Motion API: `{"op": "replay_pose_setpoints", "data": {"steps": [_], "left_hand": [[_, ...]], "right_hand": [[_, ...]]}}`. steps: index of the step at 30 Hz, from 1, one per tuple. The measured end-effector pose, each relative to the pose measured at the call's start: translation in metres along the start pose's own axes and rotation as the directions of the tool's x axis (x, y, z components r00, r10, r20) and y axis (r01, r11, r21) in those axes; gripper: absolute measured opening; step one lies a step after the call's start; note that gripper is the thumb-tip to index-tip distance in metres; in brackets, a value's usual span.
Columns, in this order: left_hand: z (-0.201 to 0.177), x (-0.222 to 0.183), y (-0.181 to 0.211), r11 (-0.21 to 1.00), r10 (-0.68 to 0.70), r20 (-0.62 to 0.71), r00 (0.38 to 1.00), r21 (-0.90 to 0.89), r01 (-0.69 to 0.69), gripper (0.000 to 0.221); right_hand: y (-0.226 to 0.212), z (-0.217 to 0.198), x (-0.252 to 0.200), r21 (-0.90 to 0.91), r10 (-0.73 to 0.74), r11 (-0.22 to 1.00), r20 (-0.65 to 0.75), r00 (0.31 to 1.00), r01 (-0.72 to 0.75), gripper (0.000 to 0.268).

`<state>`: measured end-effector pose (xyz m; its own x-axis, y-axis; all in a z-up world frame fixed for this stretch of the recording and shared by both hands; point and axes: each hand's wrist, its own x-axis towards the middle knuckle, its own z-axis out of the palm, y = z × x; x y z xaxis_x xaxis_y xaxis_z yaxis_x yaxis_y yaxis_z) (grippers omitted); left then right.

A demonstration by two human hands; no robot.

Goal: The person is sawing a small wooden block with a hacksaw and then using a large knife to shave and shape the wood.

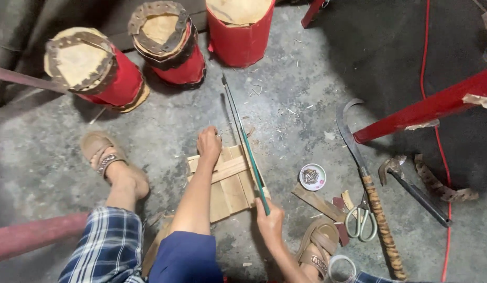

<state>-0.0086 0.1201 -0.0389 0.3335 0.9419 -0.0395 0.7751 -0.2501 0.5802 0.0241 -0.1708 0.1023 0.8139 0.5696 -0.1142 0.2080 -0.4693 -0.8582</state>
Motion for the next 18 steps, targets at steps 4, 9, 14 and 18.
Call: {"op": "replay_pose_setpoints", "data": {"steps": [4,9,14,18], "left_hand": [[0.025,0.015,-0.009,0.994,0.037,0.064,0.997,0.100,-0.043,0.012],[0.040,0.022,-0.018,0.942,0.227,0.051,0.973,0.241,-0.233,0.013],[0.040,0.030,-0.027,0.938,0.157,0.334,0.929,0.243,-0.246,0.033],[0.013,0.025,-0.012,0.947,0.126,0.279,0.952,0.252,-0.199,0.018]], "right_hand": [[-0.001,-0.001,0.002,-0.031,0.065,0.997,0.043,0.997,-0.064,0.016],[-0.007,-0.003,0.002,-0.046,0.136,0.990,0.059,0.989,-0.133,0.017],[-0.003,-0.004,0.002,-0.015,0.144,0.990,0.066,0.987,-0.143,0.019],[-0.005,-0.004,0.002,0.019,0.152,0.988,0.083,0.985,-0.154,0.018]]}}
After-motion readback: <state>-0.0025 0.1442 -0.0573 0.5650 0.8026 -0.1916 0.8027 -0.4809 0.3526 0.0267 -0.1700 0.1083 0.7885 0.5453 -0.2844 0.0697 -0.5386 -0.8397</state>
